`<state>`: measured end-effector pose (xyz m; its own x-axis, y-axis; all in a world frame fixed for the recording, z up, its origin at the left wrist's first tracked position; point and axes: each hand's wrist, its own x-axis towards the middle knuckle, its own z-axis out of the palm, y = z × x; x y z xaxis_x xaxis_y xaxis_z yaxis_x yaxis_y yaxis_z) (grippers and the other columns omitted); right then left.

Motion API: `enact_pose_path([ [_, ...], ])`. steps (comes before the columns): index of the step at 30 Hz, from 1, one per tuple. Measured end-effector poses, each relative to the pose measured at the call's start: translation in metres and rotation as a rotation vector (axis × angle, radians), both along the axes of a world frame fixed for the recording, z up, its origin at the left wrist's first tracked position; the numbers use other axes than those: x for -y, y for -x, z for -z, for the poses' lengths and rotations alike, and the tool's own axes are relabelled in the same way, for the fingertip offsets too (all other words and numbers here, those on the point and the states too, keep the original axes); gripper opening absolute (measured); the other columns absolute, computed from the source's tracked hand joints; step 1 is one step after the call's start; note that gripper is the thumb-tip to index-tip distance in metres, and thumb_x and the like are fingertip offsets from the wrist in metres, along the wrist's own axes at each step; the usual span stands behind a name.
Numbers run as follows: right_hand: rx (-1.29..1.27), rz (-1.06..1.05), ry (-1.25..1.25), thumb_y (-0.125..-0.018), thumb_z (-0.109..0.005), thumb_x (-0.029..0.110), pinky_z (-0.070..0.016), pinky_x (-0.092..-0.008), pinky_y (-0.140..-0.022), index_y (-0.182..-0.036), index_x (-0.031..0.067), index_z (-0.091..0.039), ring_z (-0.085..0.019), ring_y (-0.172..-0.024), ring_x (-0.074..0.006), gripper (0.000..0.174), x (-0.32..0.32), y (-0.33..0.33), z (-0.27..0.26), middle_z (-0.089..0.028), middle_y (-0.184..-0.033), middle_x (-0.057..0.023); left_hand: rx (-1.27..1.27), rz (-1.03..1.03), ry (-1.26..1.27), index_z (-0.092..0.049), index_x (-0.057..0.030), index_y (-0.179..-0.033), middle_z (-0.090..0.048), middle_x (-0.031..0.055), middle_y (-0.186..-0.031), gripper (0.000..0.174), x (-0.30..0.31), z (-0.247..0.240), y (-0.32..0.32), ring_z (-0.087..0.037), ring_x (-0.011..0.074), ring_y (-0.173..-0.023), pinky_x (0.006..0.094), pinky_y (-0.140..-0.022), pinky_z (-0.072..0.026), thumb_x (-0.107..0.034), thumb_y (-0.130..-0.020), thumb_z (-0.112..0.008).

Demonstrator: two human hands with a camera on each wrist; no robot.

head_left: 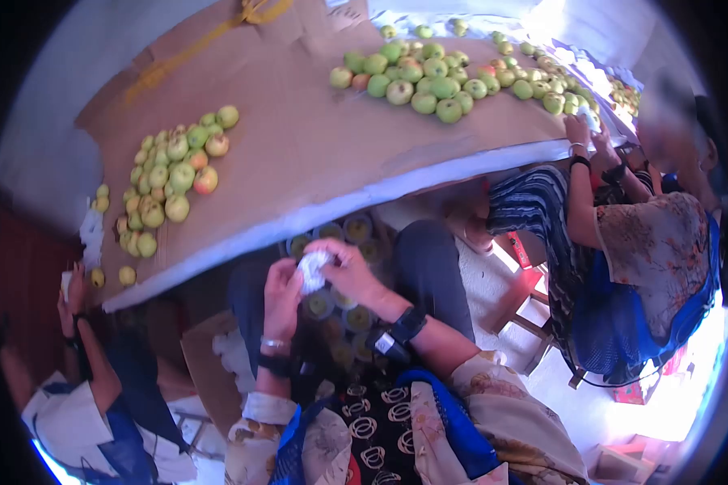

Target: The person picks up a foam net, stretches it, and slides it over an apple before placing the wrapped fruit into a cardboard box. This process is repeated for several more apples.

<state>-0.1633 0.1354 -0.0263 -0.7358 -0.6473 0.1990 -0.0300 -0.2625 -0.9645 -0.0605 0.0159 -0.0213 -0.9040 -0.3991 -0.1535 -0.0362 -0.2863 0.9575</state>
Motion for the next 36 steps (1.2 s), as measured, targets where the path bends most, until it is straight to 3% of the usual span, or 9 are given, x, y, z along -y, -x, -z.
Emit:
enact_pose_path([
  [3, 0.054, -0.013, 0.136, -0.073, -0.049, -0.010, -0.0432, -0.0258, -0.085, -0.112, 0.0007, -0.050, -0.052, -0.097, -0.0121, 0.040, 0.003, 0.004, 0.002, -0.054, -0.103, -0.0044, 0.064, 0.040, -0.202, -0.041, -0.0095, -0.120, -0.051, 0.0048, -0.114, 0.033, -0.003, -0.011, 0.001, -0.051, 0.0139, -0.102, 0.0313, -0.082, -0.0443, -0.027, -0.092, -0.044],
  [7, 0.184, 0.006, 0.128, -0.077, -0.049, -0.012, -0.0444, -0.0272, -0.086, -0.124, 0.0043, -0.040, -0.053, -0.100, -0.0143, 0.051, 0.003, -0.006, -0.002, -0.051, -0.110, -0.0081, -0.057, 0.034, -0.237, -0.044, -0.0071, -0.116, -0.053, 0.0054, -0.111, 0.030, 0.000, 0.002, -0.002, -0.053, 0.0157, -0.101, 0.0329, -0.084, -0.0453, -0.017, -0.089, -0.051],
  [13, 0.385, 0.092, 0.102, -0.085, -0.052, 0.003, -0.0471, -0.0245, -0.076, -0.116, 0.0027, -0.044, -0.056, -0.092, -0.0148, 0.032, 0.005, 0.000, 0.002, -0.053, -0.103, -0.0089, -0.202, -0.086, -0.341, -0.045, -0.0065, -0.113, -0.054, 0.0061, -0.110, 0.027, 0.001, 0.008, 0.001, -0.054, 0.0171, -0.101, 0.0333, -0.087, -0.0450, -0.011, -0.087, -0.053],
  [16, 0.349, -0.055, 0.186, -0.089, -0.052, 0.020, -0.0452, -0.0246, -0.075, -0.097, 0.0045, -0.055, -0.055, -0.088, -0.0098, 0.017, 0.015, 0.000, -0.014, -0.056, -0.093, -0.0014, -0.230, -0.167, -0.293, -0.049, -0.0062, -0.108, -0.057, 0.0064, -0.107, 0.020, 0.010, -0.013, -0.001, -0.055, 0.0163, -0.099, 0.0325, -0.085, -0.0463, -0.010, -0.088, -0.051],
  [21, 0.200, -0.047, 0.002, -0.086, -0.057, 0.012, -0.0427, -0.0183, -0.063, -0.097, 0.0042, -0.057, -0.052, -0.072, -0.0037, 0.013, 0.002, -0.012, 0.005, -0.058, -0.085, 0.0017, -0.196, -0.100, -0.335, -0.051, -0.0074, -0.103, -0.056, 0.0029, -0.101, 0.015, 0.003, 0.018, -0.001, -0.054, 0.0127, -0.095, 0.0301, -0.084, -0.0455, -0.009, -0.088, -0.050],
  [24, 0.452, -0.092, 0.115, -0.085, -0.057, 0.012, -0.0438, -0.0204, -0.064, -0.096, 0.0059, -0.059, -0.055, -0.074, -0.0060, 0.012, 0.004, -0.009, 0.011, -0.060, -0.086, 0.0006, -0.263, -0.091, -0.531, -0.051, -0.0055, -0.108, -0.055, 0.0028, -0.103, 0.020, 0.005, 0.016, -0.002, -0.053, 0.0127, -0.097, 0.0297, -0.086, -0.0447, -0.008, -0.088, -0.051],
  [28, 0.799, -0.275, 0.260, -0.084, -0.058, 0.013, -0.0440, -0.0247, -0.067, -0.096, 0.0079, -0.061, -0.057, -0.080, -0.0107, 0.013, -0.001, -0.004, 0.005, -0.063, -0.090, -0.0016, -0.238, -0.059, -0.302, -0.049, -0.0017, -0.116, -0.053, 0.0035, -0.110, 0.030, 0.008, 0.025, -0.005, -0.052, 0.0134, -0.102, 0.0273, -0.089, -0.0424, -0.007, -0.086, -0.053],
  [32, 0.845, -0.388, 0.252, -0.084, -0.058, 0.016, -0.0459, -0.0268, -0.070, -0.091, 0.0073, -0.061, -0.057, -0.083, -0.0128, 0.012, -0.002, 0.000, 0.007, -0.063, -0.094, -0.0030, -0.204, -0.019, -0.147, -0.049, -0.0027, -0.117, -0.053, 0.0033, -0.113, 0.033, 0.008, 0.017, -0.004, -0.052, 0.0128, -0.103, 0.0251, -0.088, -0.0415, -0.007, -0.085, -0.055],
  [36, 0.783, -0.312, 0.249, -0.085, -0.059, 0.020, -0.0479, -0.0313, -0.077, -0.095, 0.0077, -0.060, -0.058, -0.091, -0.0148, 0.016, -0.001, -0.003, 0.002, -0.062, -0.098, -0.0043, -0.062, -0.054, -0.370, -0.049, -0.0082, -0.106, -0.055, 0.0011, -0.097, 0.018, 0.006, 0.022, -0.002, -0.054, 0.0096, -0.087, 0.0250, -0.076, -0.0450, -0.013, -0.088, -0.048],
])
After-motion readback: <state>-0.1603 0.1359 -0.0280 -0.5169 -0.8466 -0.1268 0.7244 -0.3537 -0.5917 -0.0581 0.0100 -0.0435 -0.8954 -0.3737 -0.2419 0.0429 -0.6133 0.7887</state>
